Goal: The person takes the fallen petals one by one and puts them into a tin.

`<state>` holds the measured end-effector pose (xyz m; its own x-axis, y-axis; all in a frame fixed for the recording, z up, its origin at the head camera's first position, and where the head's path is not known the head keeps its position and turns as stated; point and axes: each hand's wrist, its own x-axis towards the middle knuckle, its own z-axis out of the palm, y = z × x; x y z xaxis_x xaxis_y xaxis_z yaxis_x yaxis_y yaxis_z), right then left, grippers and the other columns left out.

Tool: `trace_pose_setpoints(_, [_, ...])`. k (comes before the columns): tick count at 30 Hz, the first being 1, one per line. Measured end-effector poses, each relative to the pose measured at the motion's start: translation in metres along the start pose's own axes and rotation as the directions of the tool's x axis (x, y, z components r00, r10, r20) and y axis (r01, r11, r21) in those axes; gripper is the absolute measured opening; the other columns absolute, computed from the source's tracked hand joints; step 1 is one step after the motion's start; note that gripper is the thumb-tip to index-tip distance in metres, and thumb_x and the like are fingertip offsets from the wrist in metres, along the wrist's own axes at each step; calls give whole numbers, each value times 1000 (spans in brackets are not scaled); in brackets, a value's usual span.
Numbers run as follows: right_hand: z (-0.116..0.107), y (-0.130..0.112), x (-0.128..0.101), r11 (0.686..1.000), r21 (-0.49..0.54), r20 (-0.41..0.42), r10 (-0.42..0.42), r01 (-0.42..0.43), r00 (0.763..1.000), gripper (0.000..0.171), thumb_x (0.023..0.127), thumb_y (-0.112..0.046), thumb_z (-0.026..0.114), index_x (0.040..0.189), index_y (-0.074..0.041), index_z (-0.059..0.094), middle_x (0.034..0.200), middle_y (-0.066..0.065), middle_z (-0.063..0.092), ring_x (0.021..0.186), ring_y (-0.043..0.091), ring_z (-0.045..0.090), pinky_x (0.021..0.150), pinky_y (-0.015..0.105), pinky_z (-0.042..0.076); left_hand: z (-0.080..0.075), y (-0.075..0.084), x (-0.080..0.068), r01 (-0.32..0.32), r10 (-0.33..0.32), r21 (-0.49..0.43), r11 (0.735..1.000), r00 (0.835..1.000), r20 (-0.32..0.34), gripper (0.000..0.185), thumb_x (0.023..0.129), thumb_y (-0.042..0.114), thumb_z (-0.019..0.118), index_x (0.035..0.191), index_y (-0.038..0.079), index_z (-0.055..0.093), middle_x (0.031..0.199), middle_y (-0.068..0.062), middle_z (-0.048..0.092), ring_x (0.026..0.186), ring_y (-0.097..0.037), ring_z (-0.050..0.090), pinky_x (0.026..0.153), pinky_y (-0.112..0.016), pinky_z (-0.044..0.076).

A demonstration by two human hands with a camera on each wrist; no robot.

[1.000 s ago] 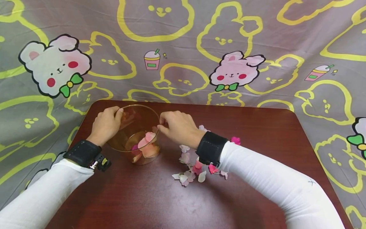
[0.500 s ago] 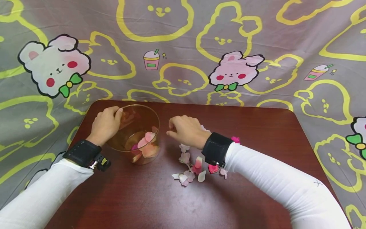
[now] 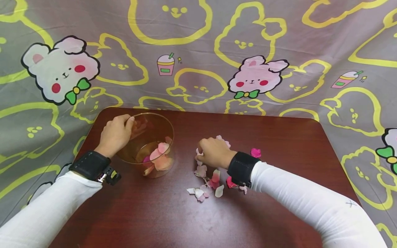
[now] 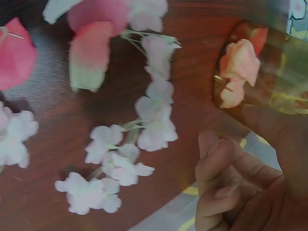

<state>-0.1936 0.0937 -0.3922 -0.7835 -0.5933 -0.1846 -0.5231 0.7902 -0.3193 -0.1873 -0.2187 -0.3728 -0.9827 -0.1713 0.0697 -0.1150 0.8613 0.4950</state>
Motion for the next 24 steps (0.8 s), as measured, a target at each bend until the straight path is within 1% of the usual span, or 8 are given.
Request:
trace_pose_setpoints(3, [4, 5, -4, 1000, 8, 15, 13, -13, 1000, 22, 91, -28, 76, 100, -9, 74, 79, 1, 69, 65, 12, 56, 54, 26, 44, 0, 1, 0, 1, -1, -1, 1000, 1000, -3, 36, 109, 31, 39, 95, 6, 61, 102, -25, 68, 103, -54, 65, 77, -64, 46])
trace_pose_setpoints(7, [7, 12, -9, 1000, -4, 33, 23, -22, 999, 19, 90, -28, 76, 96, -10, 75, 81, 1, 71, 67, 12, 57, 56, 27, 46, 0, 1, 0, 5, -5, 0, 1000, 1000, -1, 35, 109, 31, 39, 95, 6, 61, 103, -25, 68, 103, -54, 64, 77, -64, 46])
trace_pose_setpoints(9, [8, 15, -11, 999, 3, 57, 40, -40, 998, 18, 89, -28, 77, 94, -10, 75, 79, 1, 70, 67, 13, 57, 56, 28, 45, 0, 1, 0, 6, -6, 1, 1000, 1000, 2, 36, 109, 31, 39, 95, 6, 61, 103, -25, 68, 103, -54, 65, 77, -64, 46])
trace_pose_setpoints(13, [14, 23, -14, 996, 20, 113, 80, -83, 990, 17, 88, -25, 79, 95, -10, 75, 75, -1, 68, 65, 14, 56, 56, 29, 44, 1, 1, 0, 6, -6, 2, 1000, 1000, 0, 35, 109, 31, 39, 96, 6, 61, 102, -25, 68, 102, -53, 65, 77, -63, 46])
trace_pose_setpoints(15, [17, 26, -16, 995, 11, 135, 96, -99, 986, 17, 87, -25, 80, 94, -11, 74, 74, -2, 66, 65, 14, 55, 57, 29, 43, 1, 1, 0, 4, -4, 1, 1000, 1000, -1, 35, 109, 30, 40, 96, 6, 61, 101, -24, 68, 102, -53, 65, 77, -63, 46])
trace_pose_setpoints(18, [22, 30, -18, 993, -6, 170, 114, -115, 979, 17, 87, -26, 80, 83, -13, 70, 68, -3, 59, 62, 14, 52, 56, 29, 38, 1, 1, 0, 4, -4, 0, 1000, 1000, -1, 34, 109, 30, 40, 96, 6, 61, 100, -24, 68, 100, -53, 65, 77, -63, 46])
trace_pose_setpoints(21, [26, 34, -20, 993, -19, 195, 122, -121, 973, 24, 86, -26, 80, 72, -15, 64, 62, -3, 48, 59, 14, 47, 54, 30, 31, 0, 2, 0, 6, -6, 0, 1000, 1000, 3, 35, 109, 30, 40, 95, 6, 61, 97, -23, 67, 99, -52, 66, 76, -62, 46])
trace_pose_setpoints(24, [31, 38, -23, 993, -14, 204, 117, -117, 972, 31, 85, -26, 81, 67, -15, 60, 60, -4, 42, 56, 14, 42, 52, 30, 27, 0, 1, 0, 4, -4, 1, 1000, 1000, 1, 35, 109, 30, 40, 94, 6, 60, 97, -23, 67, 98, -52, 66, 76, -62, 46])
